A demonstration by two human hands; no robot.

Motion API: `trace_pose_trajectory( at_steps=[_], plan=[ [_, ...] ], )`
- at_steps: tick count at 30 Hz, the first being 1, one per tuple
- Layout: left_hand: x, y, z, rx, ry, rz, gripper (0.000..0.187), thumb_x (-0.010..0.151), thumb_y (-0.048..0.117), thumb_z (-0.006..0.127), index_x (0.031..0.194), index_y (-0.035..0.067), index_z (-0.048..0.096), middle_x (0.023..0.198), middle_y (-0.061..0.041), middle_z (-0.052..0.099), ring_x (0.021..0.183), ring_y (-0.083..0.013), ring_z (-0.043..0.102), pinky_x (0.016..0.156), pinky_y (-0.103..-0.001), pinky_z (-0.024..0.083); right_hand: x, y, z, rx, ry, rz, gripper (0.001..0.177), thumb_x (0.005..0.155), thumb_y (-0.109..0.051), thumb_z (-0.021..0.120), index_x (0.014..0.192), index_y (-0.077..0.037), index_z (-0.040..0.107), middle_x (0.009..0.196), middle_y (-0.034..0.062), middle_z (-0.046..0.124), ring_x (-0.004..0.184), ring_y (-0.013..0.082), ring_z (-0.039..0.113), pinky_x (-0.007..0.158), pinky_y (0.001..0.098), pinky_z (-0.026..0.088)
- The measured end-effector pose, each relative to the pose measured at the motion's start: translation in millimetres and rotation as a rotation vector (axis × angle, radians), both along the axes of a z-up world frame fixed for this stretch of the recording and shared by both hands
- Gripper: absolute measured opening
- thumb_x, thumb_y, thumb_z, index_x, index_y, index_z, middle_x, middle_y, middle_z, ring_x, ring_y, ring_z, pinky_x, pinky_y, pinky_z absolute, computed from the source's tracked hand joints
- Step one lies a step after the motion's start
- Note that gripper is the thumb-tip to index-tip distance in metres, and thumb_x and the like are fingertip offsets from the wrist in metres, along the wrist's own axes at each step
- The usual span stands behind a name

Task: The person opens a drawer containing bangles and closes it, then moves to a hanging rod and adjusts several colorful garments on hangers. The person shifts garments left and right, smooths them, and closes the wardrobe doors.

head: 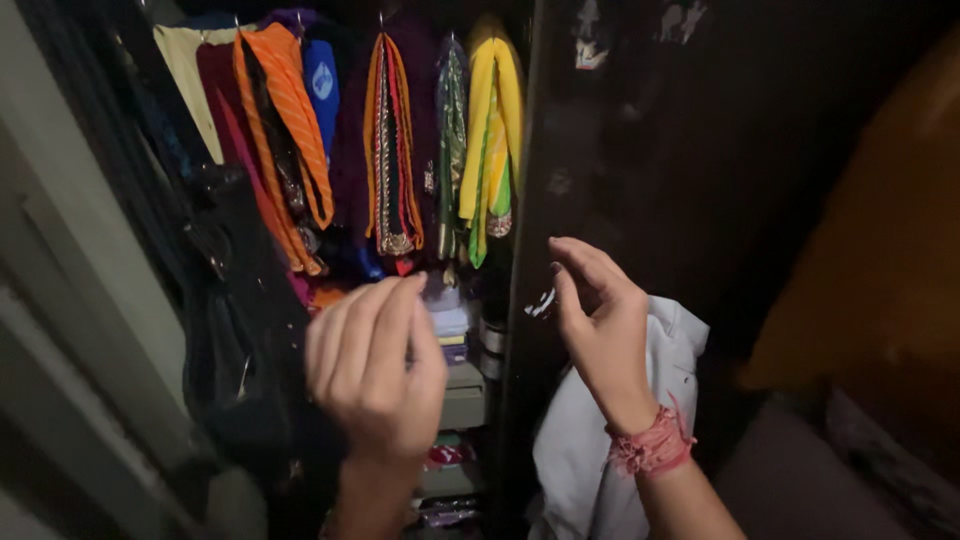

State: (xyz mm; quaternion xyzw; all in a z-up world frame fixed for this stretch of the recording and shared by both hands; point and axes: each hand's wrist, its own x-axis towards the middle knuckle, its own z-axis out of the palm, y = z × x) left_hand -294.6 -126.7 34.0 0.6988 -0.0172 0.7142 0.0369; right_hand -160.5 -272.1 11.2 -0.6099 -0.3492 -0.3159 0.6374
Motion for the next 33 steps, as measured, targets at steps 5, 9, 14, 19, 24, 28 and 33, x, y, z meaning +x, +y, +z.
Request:
trace_pose_trajectory(
  at_steps=[5,9,14,19,24,28,33],
  plan=[
    [-40.5,-22.9,3.1,0.088,0.009,0.337,0.019,0.088,0.001,0.079,0.106,0.006,0.076,0.115,-0.008,0.073,0.122,-0.0374,0.060,0.108,-0.057,0.043,-12.9,-11.6,-3.3,-0.042,-0.038,-0.008,0.025,0.096,-0.001,0.066,0.120,0.003,0.071,0.121,0.0121,0.074,0.113,0.0168,0.070,0.100,0.0270,0.053],
    [-71.6,-31.2,-7.8,0.147,-0.011,0.417,0.022,0.092,0.005,0.077,0.113,0.011,0.076,0.124,-0.007,0.071,0.127,-0.0371,0.057,0.108,-0.059,0.041,-24.7,-18.1,-4.7,-0.027,0.018,0.053,0.026,0.096,-0.003,0.066,0.121,0.002,0.071,0.120,0.0098,0.074,0.107,0.0135,0.069,0.092,0.0242,0.054],
    [-99.2,-29.7,-22.8,0.165,0.014,0.566,0.031,0.092,0.007,0.075,0.122,0.014,0.073,0.137,-0.015,0.064,0.129,-0.0396,0.054,0.105,-0.059,0.042,-37.7,-22.8,-13.3,0.009,0.186,0.156,0.025,0.096,-0.004,0.065,0.120,0.001,0.073,0.119,0.0063,0.074,0.096,0.0099,0.068,0.082,0.0226,0.055],
    [-112.8,-30.1,-29.2,0.051,0.020,0.689,0.039,0.098,0.008,0.078,0.135,0.013,0.068,0.154,-0.025,0.048,0.141,-0.0444,0.047,0.115,-0.059,0.041,-46.2,-27.0,-23.8,0.024,0.085,0.205,0.024,0.097,-0.002,0.065,0.119,0.003,0.072,0.120,0.0076,0.073,0.106,0.0103,0.068,0.090,0.0234,0.055],
    [-117.5,-25.6,-31.2,-0.042,0.159,0.460,0.056,0.089,0.000,0.072,0.144,-0.002,0.060,0.159,-0.030,0.043,0.141,-0.0513,0.050,0.117,-0.055,0.046,-52.8,-38.3,-29.1,0.027,0.121,0.191,0.024,0.096,-0.002,0.064,0.118,0.002,0.073,0.119,0.0071,0.074,0.103,0.0106,0.070,0.088,0.0234,0.056],
    [-98.5,-20.2,-37.4,-0.001,0.144,0.265,0.059,0.087,-0.006,0.068,0.146,-0.004,0.058,0.161,-0.033,0.039,0.144,-0.0521,0.051,0.116,-0.051,0.050,-53.3,-51.9,-31.4,-0.003,0.154,0.104,0.024,0.095,-0.003,0.066,0.117,0.000,0.075,0.114,0.0074,0.076,0.091,0.0127,0.069,0.079,0.0244,0.056],
    [-67.1,-26.1,-45.2,-0.022,0.118,0.122,0.059,0.082,-0.008,0.066,0.140,-0.004,0.061,0.159,-0.034,0.039,0.145,-0.0504,0.049,0.114,-0.050,0.049,-45.2,-74.8,-39.5,0.021,0.096,0.067,0.022,0.095,-0.003,0.066,0.115,0.000,0.074,0.116,0.0093,0.076,0.101,0.0136,0.072,0.086,0.0258,0.059]
  ],
)
